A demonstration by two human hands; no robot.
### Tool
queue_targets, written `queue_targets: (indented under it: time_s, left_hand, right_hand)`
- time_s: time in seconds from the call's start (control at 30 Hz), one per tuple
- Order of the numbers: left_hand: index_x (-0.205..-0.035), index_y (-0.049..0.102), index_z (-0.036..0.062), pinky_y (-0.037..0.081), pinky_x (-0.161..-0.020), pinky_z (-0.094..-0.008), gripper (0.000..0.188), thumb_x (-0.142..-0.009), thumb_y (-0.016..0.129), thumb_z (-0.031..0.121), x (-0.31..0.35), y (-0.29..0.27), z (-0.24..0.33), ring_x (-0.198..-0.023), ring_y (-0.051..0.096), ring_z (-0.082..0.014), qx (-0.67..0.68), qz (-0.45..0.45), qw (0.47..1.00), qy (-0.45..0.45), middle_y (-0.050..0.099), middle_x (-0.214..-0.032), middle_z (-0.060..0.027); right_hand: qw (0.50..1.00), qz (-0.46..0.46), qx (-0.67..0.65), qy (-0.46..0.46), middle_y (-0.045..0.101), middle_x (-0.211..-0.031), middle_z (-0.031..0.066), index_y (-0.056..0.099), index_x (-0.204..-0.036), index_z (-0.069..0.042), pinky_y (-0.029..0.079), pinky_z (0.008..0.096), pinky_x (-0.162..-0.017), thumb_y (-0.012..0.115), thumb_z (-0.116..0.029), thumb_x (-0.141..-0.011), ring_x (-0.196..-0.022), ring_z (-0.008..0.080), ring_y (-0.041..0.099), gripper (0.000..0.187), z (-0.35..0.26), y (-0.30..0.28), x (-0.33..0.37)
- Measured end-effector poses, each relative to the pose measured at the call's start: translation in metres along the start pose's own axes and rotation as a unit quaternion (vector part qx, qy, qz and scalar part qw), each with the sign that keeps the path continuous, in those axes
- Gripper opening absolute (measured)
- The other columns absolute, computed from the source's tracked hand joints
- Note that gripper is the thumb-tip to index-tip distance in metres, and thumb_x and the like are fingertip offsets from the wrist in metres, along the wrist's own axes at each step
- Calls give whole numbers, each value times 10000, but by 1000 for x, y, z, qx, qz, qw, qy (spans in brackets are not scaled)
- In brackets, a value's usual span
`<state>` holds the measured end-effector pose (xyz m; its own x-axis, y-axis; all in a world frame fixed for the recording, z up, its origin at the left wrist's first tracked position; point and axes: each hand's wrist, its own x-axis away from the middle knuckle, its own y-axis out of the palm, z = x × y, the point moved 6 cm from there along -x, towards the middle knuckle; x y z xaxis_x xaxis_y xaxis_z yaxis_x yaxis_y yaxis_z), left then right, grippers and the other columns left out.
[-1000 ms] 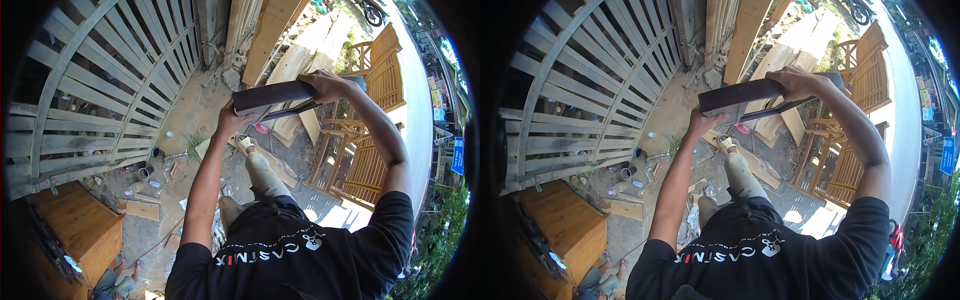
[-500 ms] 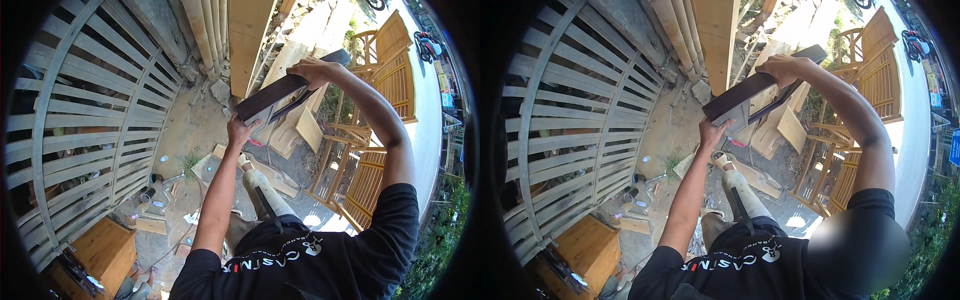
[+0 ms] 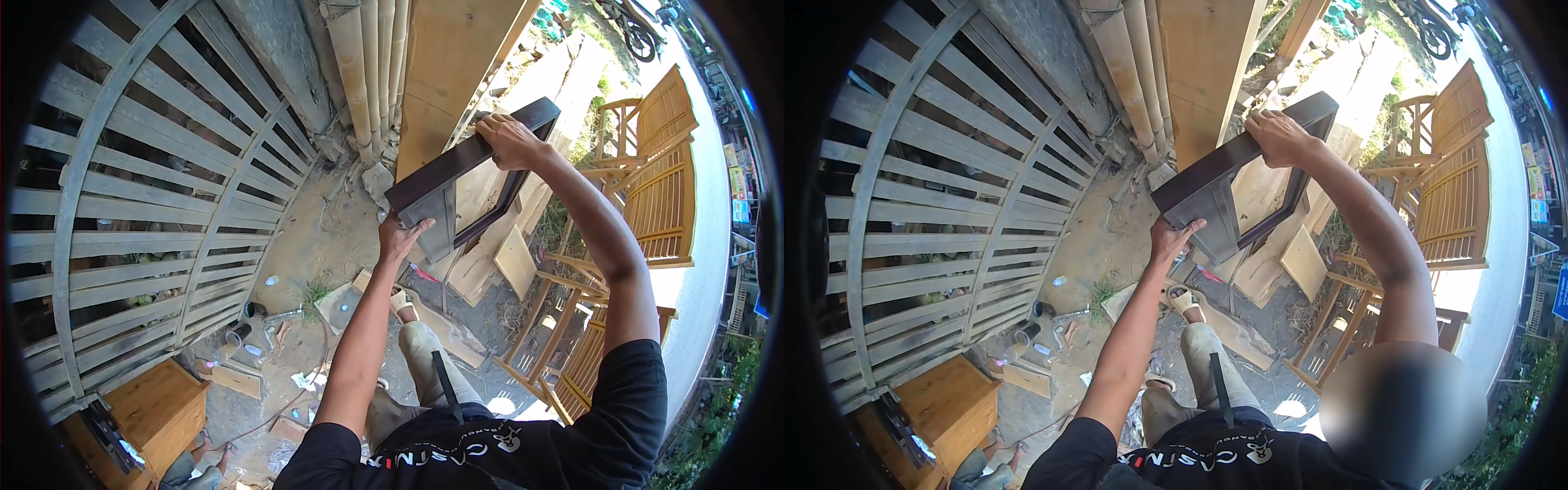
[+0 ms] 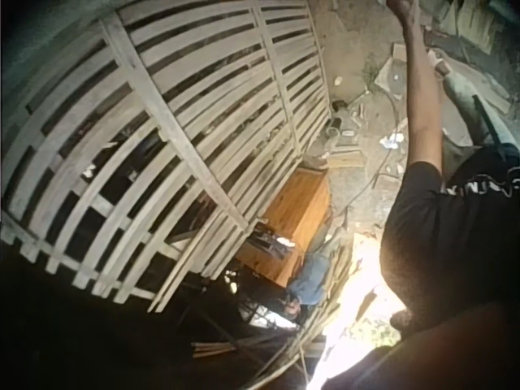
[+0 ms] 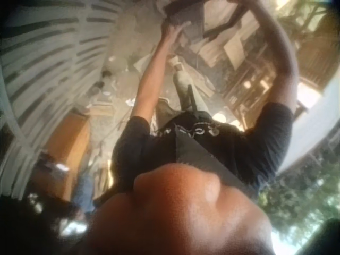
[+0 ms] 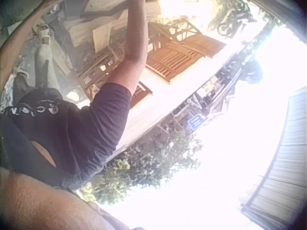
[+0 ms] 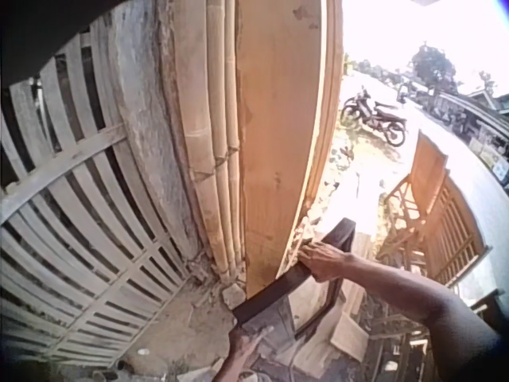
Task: The person organizes dark-colored wooden frames, prepares a paint mixture in a metal container, and then applies the paint to a wooden surface using a spray gun.
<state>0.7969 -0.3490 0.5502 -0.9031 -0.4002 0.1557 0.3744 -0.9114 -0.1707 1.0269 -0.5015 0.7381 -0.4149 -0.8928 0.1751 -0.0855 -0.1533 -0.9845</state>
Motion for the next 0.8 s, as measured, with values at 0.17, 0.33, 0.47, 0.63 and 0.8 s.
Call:
queue_targets:
  time_s: [0.17, 0.33, 0.47, 0.63, 0.8]
  left_hand:
    - [-1159, 685, -28, 575, -843, -358, 567, -759, 927, 292, 6, 10, 23, -925, 714, -203, 64, -36, 997, -5, 757, -1056, -119]
    - [-1151, 687, -34, 572, -860, -360, 557, -764, 923, 291, 31, 48, 44, -955, 710, -203, 29, 1, 998, 47, 748, -1084, -133]
    - [-1185, 693, 7, 560, -893, -397, 601, -737, 927, 333, 21, 75, 55, -1005, 720, -279, 13, -3, 999, 48, 754, -1116, -130]
    - [-1149, 685, -13, 565, -886, -402, 602, -728, 934, 337, 8, 94, 60, -984, 720, -289, 18, -8, 999, 47, 748, -1088, -157]
    - [-1189, 664, -19, 555, -898, -405, 683, -699, 951, 360, -6, 102, 49, -1004, 706, -274, -22, -5, 999, 39, 736, -1134, -158]
  right_hand:
    - [997, -54, 54, 12, 596, -1145, 165, 551, -1209, -5, 521, 446, -958, 672, 46, -742, -1151, 339, 604, 485, 15, 12, 9]
    - [989, -81, 122, 34, 609, -1195, 95, 544, -1373, -113, 506, 424, -1020, 680, 49, -796, -1205, 295, 599, 614, 25, -9, 40]
    - [987, -74, 133, 50, 624, -1159, 99, 571, -1335, -106, 494, 420, -1040, 680, 42, -802, -1209, 295, 594, 564, 48, -19, 46]
    - [991, -32, 129, 29, 626, -1136, 101, 582, -1319, -112, 479, 408, -1068, 683, 37, -790, -1219, 289, 575, 558, 71, 1, 41]
    - [993, 9, 102, 56, 635, -1147, 124, 566, -1293, -42, 482, 395, -1060, 658, 34, -803, -1214, 301, 582, 504, 84, 7, 24]
